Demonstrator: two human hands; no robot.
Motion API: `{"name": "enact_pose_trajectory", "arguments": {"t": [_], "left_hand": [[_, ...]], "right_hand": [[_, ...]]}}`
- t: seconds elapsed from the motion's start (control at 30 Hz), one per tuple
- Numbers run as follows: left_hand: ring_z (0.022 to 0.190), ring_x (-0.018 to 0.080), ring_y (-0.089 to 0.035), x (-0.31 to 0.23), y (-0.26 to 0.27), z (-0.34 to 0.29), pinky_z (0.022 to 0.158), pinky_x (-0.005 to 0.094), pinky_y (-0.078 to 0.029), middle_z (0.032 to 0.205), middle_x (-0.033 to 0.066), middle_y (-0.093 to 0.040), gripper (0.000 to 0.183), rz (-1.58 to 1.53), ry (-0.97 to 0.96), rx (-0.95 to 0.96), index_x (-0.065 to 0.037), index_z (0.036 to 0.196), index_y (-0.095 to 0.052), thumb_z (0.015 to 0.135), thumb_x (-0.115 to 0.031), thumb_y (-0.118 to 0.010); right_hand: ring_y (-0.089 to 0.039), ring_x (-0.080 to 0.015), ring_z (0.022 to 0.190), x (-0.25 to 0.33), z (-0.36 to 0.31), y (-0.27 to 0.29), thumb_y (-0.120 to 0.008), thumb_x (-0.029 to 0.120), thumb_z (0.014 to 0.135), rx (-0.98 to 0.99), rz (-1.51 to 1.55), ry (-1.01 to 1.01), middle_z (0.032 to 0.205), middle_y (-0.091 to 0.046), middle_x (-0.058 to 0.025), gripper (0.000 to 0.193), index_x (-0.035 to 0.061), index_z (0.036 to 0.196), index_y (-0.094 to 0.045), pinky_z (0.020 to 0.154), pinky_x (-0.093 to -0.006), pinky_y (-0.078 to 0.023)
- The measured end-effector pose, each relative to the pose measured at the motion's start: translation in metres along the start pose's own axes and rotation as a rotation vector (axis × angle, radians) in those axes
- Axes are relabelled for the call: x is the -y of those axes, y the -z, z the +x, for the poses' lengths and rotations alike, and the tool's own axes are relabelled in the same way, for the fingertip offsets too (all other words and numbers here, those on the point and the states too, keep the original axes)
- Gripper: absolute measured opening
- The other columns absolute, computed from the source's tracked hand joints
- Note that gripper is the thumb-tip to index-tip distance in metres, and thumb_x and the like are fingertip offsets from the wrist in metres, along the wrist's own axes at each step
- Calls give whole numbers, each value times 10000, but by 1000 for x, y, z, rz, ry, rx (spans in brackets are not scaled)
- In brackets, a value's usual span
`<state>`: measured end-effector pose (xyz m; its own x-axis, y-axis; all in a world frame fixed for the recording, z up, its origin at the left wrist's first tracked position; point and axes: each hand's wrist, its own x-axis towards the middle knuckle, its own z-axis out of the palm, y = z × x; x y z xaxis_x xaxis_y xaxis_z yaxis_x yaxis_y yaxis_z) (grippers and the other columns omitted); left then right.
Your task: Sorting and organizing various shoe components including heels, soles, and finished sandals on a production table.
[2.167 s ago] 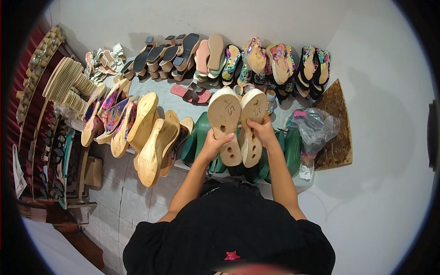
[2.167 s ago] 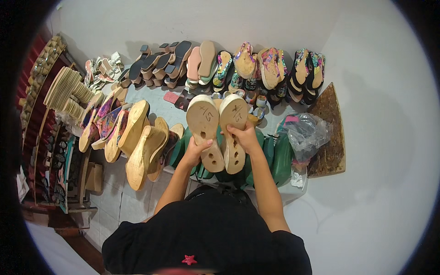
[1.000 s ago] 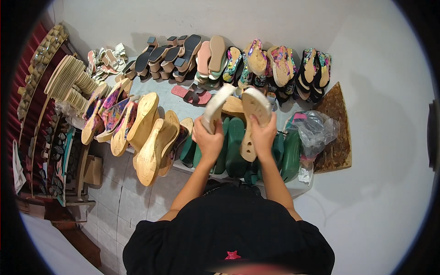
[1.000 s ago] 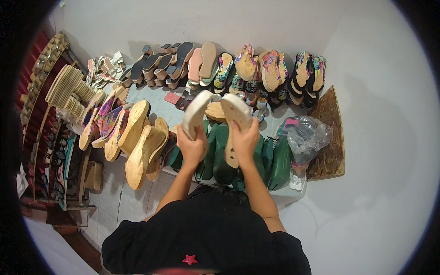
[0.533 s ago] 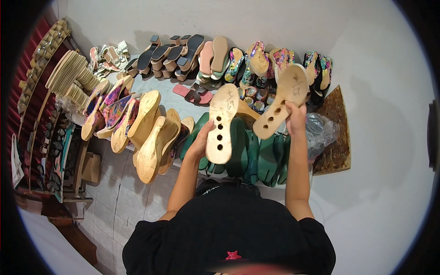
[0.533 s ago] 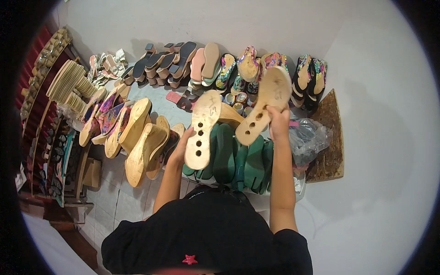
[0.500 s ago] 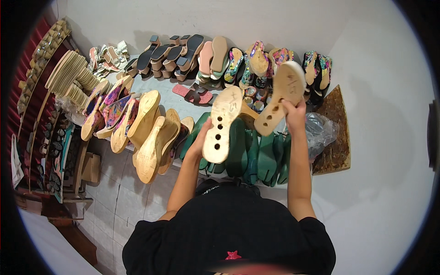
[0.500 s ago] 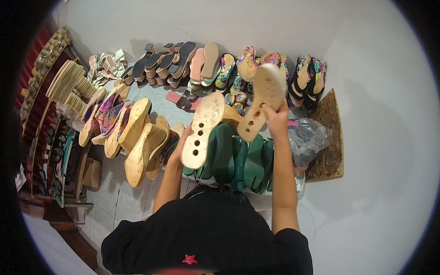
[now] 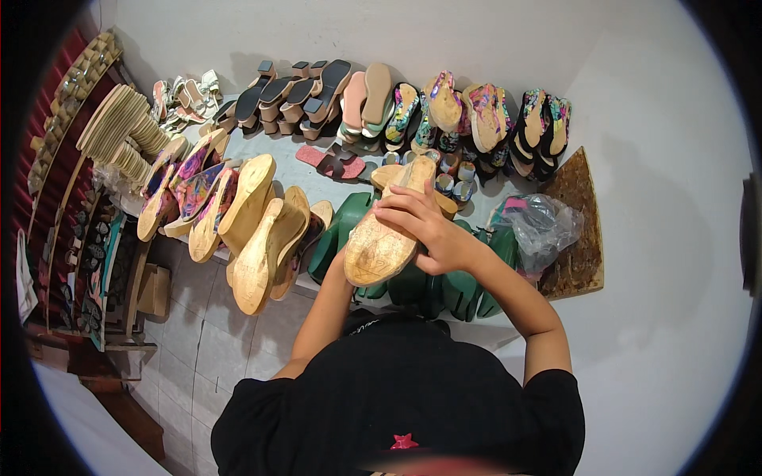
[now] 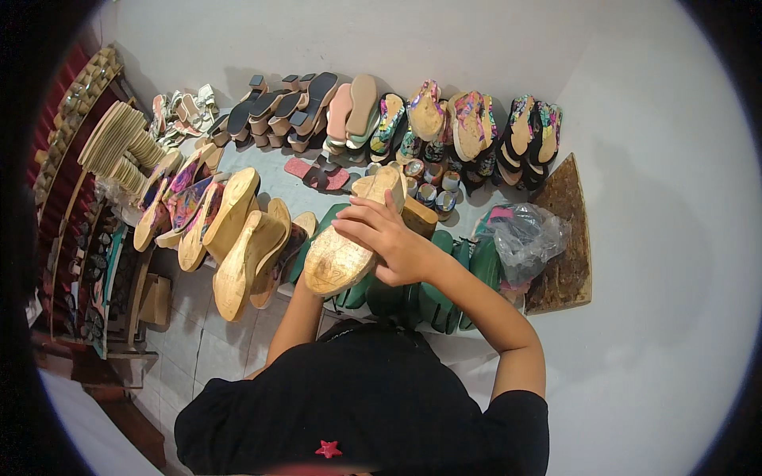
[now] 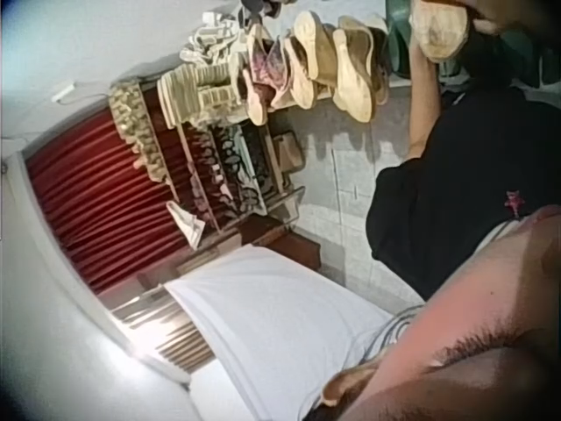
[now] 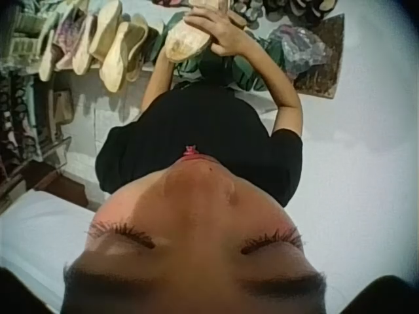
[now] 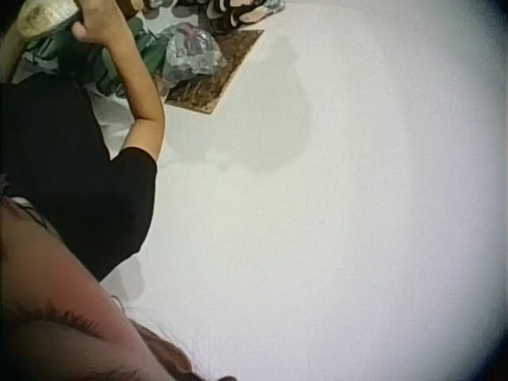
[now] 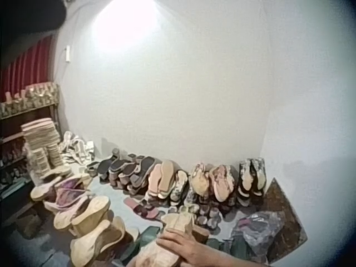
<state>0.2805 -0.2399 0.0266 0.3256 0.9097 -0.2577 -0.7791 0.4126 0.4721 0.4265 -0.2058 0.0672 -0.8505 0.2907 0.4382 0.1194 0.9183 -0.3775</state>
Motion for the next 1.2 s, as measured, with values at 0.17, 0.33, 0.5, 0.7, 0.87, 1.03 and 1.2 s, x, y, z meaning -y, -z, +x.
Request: {"name": "enact_pose_trajectory", "arguments": {"t": [0.17,0.33,0.5,0.7,0.87,1.03,1.2], "left_hand": [[1056,239,-497,10,27,14,841,332,-466,1202,136,-430,498,-137,60,281,-81,1302,-286,917,-396,-264],[1056,248,-494,8,14,13,838,337,-468,1204,142,-427,503,-182,99,397,-86,1302,-289,914,-404,-258],[1067,277,-486,14,-3,8,861,371,-444,1217,135,-423,545,-121,29,191,-99,1299,-300,876,-441,-283],[1003,253,-535,21,22,39,849,370,-452,1155,131,-489,539,-55,-98,219,-82,1264,-351,840,-415,-340],[824,197,-602,18,38,65,751,320,-490,959,122,-591,460,-21,-107,254,-44,1148,-463,853,-380,-352],[847,159,-564,-4,56,108,751,280,-455,962,108,-581,454,271,-372,8,-23,1138,-460,864,-377,-389],[902,200,-521,-79,21,106,750,320,-411,1015,120,-538,727,761,-60,-202,-68,1233,-374,767,-625,-403]], "right_hand": [[-303,-274,1222,2,-5,-4,-518,-104,503,62,72,43,1207,-389,-53,751,116,1214,-421,997,-578,-9],[-291,-255,1236,2,-16,-3,-524,-130,495,83,6,68,1219,-380,-45,764,120,1210,-427,1009,-561,-28],[-230,-296,1267,0,-20,7,-506,-149,523,92,36,19,1288,-340,-43,766,147,1225,-424,1008,-563,-107],[-43,-367,1297,-7,-32,15,-514,69,606,43,169,-186,1413,-120,-107,659,180,1251,-434,1041,-466,-46],[4,-277,1304,-38,-32,-25,-460,540,780,-518,818,-372,1404,-54,-125,861,22,1350,-75,1037,-414,-47],[-397,-211,1142,-73,-22,-30,-535,388,787,-302,1420,-763,1243,-373,-140,709,39,1309,-207,931,-328,-343],[-492,-192,1013,-130,12,-19,-543,331,784,-371,1437,-726,1108,-478,-109,579,47,1232,-311,845,-318,-413]]}}
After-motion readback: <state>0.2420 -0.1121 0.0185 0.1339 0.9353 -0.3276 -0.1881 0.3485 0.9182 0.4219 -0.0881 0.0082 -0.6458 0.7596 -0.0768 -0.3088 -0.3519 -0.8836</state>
